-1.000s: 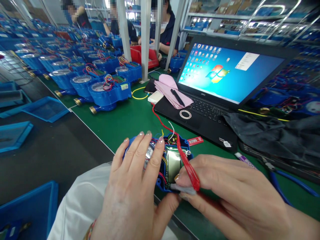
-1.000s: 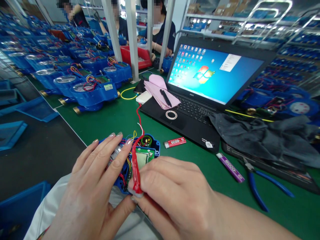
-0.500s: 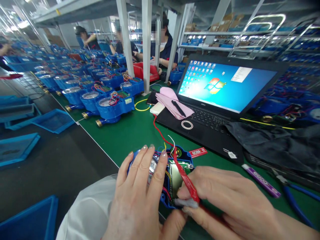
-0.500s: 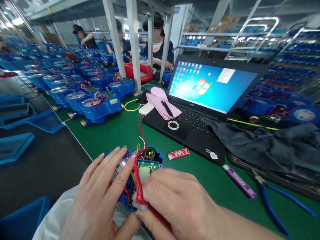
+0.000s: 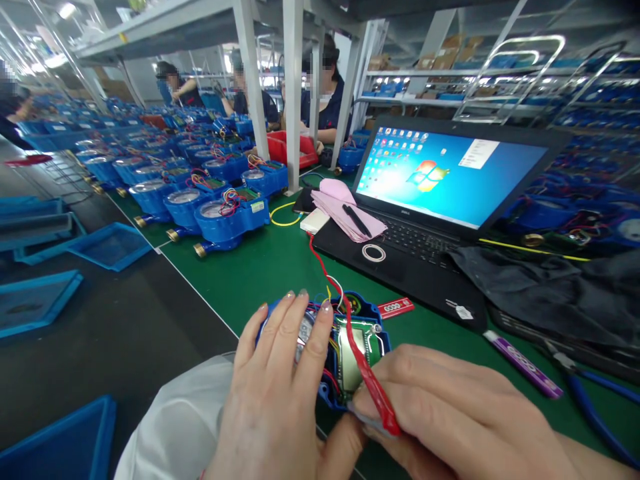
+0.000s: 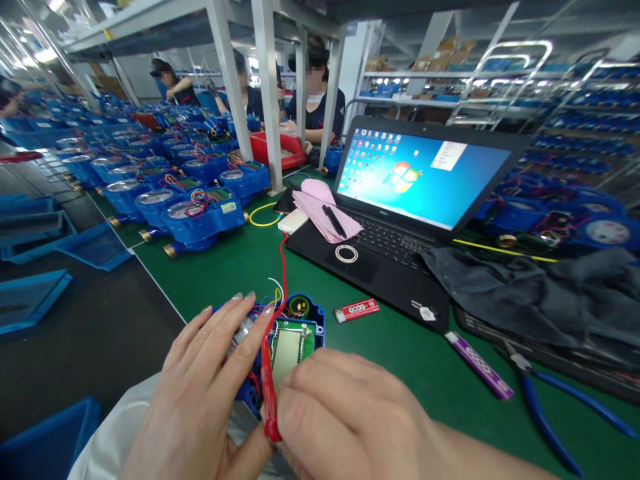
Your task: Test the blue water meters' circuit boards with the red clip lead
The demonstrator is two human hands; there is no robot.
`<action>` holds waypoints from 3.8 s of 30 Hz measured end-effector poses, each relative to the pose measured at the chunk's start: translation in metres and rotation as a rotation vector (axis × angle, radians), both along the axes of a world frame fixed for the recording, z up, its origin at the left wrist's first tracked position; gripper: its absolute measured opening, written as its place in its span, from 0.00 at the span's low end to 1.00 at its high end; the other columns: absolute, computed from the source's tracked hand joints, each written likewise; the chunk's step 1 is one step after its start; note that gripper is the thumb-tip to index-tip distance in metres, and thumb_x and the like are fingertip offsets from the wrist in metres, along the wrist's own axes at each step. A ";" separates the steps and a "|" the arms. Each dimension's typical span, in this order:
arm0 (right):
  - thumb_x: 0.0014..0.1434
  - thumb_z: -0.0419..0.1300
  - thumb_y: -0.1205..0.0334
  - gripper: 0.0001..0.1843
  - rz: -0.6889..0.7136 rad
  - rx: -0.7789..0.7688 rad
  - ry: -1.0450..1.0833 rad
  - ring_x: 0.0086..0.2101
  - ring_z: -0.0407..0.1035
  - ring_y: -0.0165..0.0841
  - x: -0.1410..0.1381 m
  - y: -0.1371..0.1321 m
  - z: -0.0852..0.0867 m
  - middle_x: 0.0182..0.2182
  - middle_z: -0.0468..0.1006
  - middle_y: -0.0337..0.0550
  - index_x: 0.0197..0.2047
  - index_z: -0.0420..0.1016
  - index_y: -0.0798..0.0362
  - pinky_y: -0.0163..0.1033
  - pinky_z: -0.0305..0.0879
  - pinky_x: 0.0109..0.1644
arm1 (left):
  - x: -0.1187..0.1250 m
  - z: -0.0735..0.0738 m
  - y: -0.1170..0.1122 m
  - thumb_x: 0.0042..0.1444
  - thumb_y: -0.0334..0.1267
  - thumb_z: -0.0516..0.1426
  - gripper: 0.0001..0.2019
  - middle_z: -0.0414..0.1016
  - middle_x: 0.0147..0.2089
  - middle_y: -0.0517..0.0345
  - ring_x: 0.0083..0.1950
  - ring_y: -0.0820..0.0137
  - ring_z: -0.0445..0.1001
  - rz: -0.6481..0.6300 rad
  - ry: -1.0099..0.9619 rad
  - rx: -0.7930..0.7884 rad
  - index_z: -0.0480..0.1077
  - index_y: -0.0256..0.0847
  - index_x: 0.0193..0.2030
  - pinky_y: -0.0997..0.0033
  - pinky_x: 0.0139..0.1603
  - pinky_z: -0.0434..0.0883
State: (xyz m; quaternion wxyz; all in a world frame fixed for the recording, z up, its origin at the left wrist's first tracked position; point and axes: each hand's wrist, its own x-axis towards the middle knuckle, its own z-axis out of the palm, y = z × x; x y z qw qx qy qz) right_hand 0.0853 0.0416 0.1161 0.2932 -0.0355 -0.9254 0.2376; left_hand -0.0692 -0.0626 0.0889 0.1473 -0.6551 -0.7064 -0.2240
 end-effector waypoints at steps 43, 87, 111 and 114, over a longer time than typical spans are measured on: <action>0.56 0.54 0.70 0.07 0.075 0.202 0.066 0.27 0.64 0.32 -0.018 0.015 -0.008 0.26 0.72 0.40 0.28 0.62 0.53 0.36 0.54 0.29 | 0.002 0.008 -0.008 0.51 0.44 0.57 0.34 0.62 0.62 0.36 0.62 0.52 0.62 0.058 -0.094 -0.089 0.49 0.35 0.62 0.43 0.62 0.61; 0.58 0.59 0.72 0.06 -0.146 -0.404 0.067 0.32 0.71 0.32 0.003 -0.003 0.014 0.31 0.75 0.42 0.39 0.71 0.54 0.37 0.69 0.36 | -0.018 0.013 0.009 0.48 0.56 0.56 0.36 0.66 0.58 0.39 0.60 0.48 0.62 -0.131 -0.224 -0.134 0.64 0.31 0.58 0.44 0.59 0.60; 0.62 0.58 0.65 0.07 -0.269 -0.022 -0.274 0.34 0.76 0.34 0.017 -0.025 0.019 0.33 0.81 0.43 0.44 0.75 0.51 0.34 0.77 0.34 | -0.023 0.016 0.007 0.51 0.54 0.56 0.36 0.59 0.62 0.41 0.62 0.44 0.57 -0.195 -0.170 -0.245 0.55 0.43 0.65 0.40 0.57 0.60; 0.64 0.56 0.64 0.10 -0.289 -0.070 -0.292 0.34 0.76 0.35 0.022 -0.027 0.016 0.36 0.81 0.44 0.46 0.75 0.50 0.35 0.77 0.36 | -0.023 0.016 0.007 0.50 0.53 0.56 0.36 0.60 0.62 0.42 0.62 0.44 0.58 -0.192 -0.167 -0.247 0.55 0.44 0.65 0.40 0.56 0.61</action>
